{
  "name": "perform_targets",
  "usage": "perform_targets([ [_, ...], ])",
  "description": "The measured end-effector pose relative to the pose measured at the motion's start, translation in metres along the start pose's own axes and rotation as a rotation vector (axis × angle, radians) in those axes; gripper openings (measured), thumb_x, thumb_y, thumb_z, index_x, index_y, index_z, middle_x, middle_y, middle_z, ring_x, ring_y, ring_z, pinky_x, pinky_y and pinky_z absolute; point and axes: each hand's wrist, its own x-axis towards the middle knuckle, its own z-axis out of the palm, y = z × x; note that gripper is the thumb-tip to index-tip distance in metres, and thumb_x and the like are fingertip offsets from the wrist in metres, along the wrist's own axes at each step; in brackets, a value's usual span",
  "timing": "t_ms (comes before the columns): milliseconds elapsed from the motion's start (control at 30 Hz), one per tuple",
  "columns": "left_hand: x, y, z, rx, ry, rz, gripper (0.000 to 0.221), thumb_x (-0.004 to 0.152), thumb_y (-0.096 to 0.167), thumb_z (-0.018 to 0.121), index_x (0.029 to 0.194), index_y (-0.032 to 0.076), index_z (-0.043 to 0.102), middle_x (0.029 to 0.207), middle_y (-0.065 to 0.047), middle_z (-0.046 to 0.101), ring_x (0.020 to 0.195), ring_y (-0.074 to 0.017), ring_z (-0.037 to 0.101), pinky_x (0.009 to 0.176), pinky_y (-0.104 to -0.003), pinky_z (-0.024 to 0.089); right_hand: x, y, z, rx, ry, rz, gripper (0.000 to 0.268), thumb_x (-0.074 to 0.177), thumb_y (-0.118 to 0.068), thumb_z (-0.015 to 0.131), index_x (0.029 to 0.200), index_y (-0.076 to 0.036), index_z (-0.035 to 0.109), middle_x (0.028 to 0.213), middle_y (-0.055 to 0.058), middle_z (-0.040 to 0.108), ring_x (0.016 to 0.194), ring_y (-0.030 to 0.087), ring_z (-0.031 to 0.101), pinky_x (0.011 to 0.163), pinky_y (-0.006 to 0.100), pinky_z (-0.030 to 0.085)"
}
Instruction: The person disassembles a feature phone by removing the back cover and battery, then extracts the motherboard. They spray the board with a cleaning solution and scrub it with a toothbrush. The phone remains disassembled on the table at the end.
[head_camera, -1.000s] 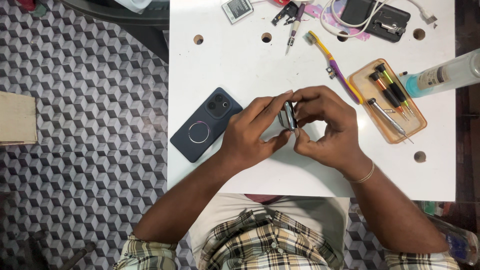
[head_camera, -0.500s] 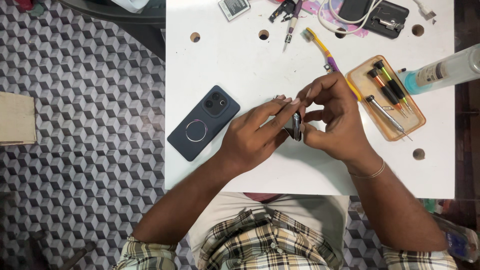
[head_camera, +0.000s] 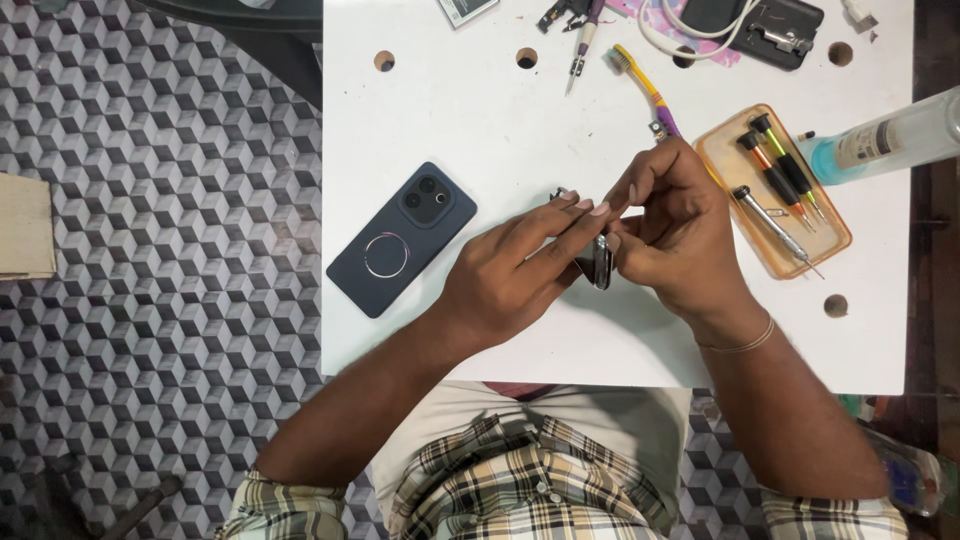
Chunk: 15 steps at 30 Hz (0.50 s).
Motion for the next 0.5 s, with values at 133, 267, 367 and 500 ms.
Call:
perform_targets([
  [133,-0.005,-0.004,0.006,0.014,0.015,-0.007,0.061,0.089,-0.001,0.080,0.144,0.005,0.054,0.137,-0.013,0.061,0.130,-0.0292,0.066,0.106,-0.039,0.060,0.000,-0.001,-0.004,0.031,-0.033,0.076,0.040,0.083,0.010,0.063,0.114,-0.009,0.047,0.099,0.005,0.056,0.096,0.009,0.057,0.079,0.021,0.052],
  [267,-0.014,-0.012,0.017,-0.026,0.039,-0.021,0.067,0.093,-0.007,0.075,0.149,0.007,0.040,0.145,-0.013,0.057,0.134,-0.0297,0.064,0.107,-0.038,0.061,0.003,-0.005,-0.004,-0.040,-0.103,0.152,0.052,0.072,0.006,0.056,0.122,-0.009,0.047,0.140,0.008,0.053,0.124,0.014,0.056,0.076,0.023,0.053],
  [367,-0.018,-0.015,0.024,-0.139,-0.018,-0.116,0.076,0.091,-0.005,0.076,0.150,0.015,0.032,0.151,-0.009,0.049,0.135,-0.0304,0.064,0.102,-0.035,0.063,0.008,-0.009,-0.005,-0.077,-0.167,0.263,0.067,0.068,0.005,0.055,0.134,-0.009,0.047,0.140,0.013,0.050,0.135,0.021,0.054,0.076,0.027,0.055],
  [500,-0.016,-0.015,0.027,-0.147,-0.075,-0.271,0.084,0.092,-0.003,0.078,0.155,0.011,0.025,0.159,-0.013,0.037,0.135,-0.0337,0.058,0.095,-0.035,0.059,0.013,-0.011,-0.002,-0.024,-0.142,0.352,0.080,0.067,0.004,0.059,0.144,-0.008,0.043,0.146,0.011,0.049,0.124,0.024,0.057,0.088,0.031,0.058],
])
